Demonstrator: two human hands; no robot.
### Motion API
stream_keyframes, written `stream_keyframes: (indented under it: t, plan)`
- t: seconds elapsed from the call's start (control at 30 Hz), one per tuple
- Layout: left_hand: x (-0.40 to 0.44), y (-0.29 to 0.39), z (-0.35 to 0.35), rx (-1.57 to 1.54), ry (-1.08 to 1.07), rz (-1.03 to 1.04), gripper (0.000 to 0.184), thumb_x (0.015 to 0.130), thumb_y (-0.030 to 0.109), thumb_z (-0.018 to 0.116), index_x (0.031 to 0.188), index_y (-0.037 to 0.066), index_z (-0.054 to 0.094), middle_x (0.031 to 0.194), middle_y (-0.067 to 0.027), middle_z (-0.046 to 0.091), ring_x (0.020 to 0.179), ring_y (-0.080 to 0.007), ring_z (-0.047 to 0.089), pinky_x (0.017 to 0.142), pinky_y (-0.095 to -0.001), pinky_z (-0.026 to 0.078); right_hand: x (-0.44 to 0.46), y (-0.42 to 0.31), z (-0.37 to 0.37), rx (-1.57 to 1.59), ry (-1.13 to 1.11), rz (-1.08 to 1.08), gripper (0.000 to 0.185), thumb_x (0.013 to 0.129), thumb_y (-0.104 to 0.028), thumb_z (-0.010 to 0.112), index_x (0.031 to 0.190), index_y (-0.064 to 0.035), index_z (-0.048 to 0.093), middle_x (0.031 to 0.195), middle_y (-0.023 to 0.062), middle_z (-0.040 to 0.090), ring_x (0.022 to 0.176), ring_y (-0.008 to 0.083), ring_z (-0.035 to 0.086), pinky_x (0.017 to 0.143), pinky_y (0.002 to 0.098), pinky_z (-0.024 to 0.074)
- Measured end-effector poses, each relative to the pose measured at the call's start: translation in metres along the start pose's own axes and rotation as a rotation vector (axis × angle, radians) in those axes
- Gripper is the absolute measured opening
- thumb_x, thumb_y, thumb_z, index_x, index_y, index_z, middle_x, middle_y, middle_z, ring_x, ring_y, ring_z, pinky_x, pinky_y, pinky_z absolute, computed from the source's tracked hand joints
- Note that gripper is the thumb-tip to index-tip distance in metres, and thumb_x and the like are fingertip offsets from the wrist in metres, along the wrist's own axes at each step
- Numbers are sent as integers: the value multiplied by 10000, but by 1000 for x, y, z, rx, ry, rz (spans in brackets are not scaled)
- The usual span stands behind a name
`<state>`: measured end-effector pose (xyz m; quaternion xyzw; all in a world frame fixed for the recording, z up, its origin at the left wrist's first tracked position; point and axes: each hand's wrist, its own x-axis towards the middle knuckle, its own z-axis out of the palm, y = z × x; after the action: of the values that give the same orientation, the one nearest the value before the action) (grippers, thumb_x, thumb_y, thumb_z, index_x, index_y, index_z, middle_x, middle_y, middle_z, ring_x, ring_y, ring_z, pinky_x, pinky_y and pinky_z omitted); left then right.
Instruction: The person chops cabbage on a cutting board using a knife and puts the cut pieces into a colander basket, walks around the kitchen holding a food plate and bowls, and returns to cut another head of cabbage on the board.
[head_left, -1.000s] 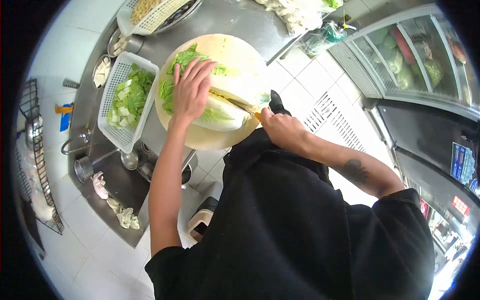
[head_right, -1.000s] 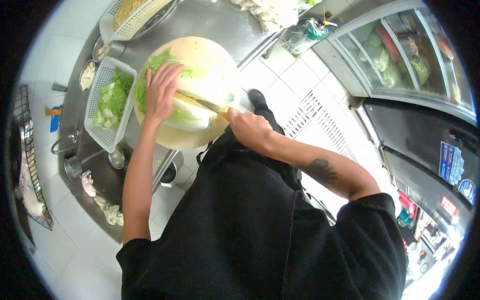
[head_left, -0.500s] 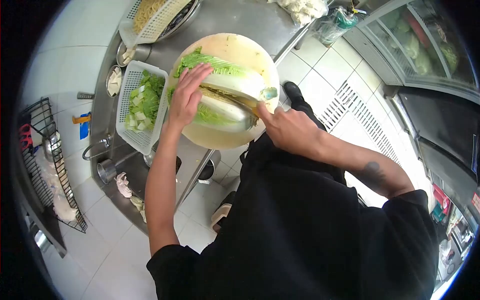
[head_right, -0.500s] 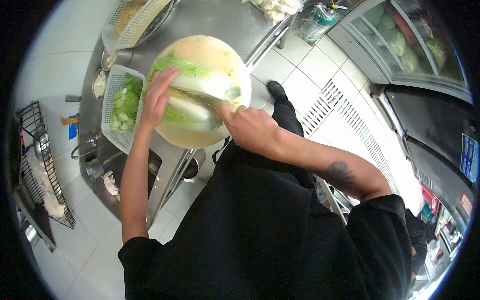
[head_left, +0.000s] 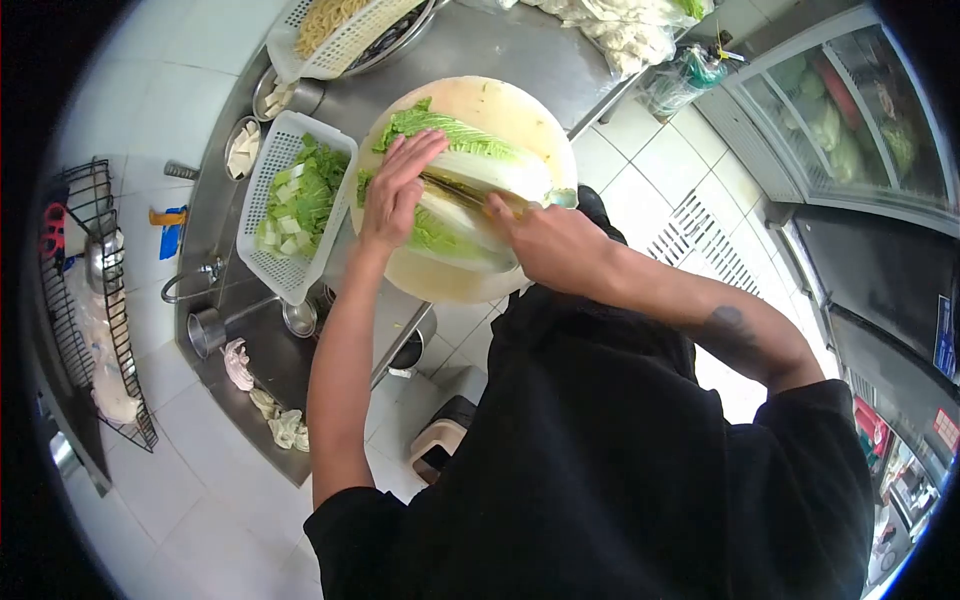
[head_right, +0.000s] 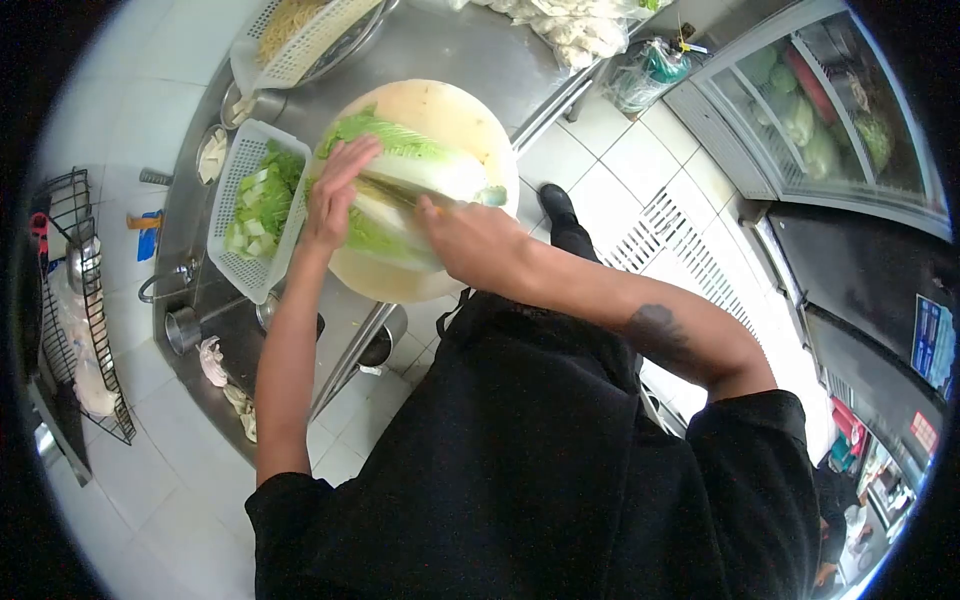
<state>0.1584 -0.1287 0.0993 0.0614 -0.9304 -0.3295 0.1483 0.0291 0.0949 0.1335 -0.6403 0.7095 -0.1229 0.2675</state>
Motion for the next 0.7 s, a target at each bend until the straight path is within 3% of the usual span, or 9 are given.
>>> stream_keyframes:
  t: [0.13,0.37,0.5,0.57,0.7]
  plan:
    - [0,3,0,-8,10,15,566,833,229,327,1294,24,584,1363,-153,560,1329,-333,460,1160,-464,233,29,-11,-4,20,13,-28,647,802,-39,523,1405,112,343,723,227,662,613,370,679,540,445,553]
    - [-1,-4,5,-3,40,44,543,859,223,326,1297,28,580,1353,-143,568,1321,-328,466,1158,-462,235,73,-22,4,-223,96,-113,486,846,-50,517,1295,123,451,721,192,680,604,299,696,531,385,566]
    - [-2,-8,11,55,68,30,501,879,189,332,1277,34,594,1333,-144,582,1299,-334,486,1145,-466,264,35,-14,9,-190,156,-92,460,858,-48,518,1282,114,441,703,162,678,595,286,696,506,358,562]
    - [-3,-10,15,49,98,32,489,884,178,334,1271,37,598,1325,-146,586,1290,-337,494,1140,-468,276,-18,-11,-9,-236,33,-23,476,881,-36,513,1327,84,397,679,143,664,567,272,684,465,354,547]
    - [-4,-11,13,67,123,28,475,885,172,333,1248,29,604,1307,-150,595,1272,-340,510,1133,-475,288,-106,-25,-65,-103,-383,332,493,912,-2,456,1397,35,376,708,179,640,621,307,687,512,403,551]
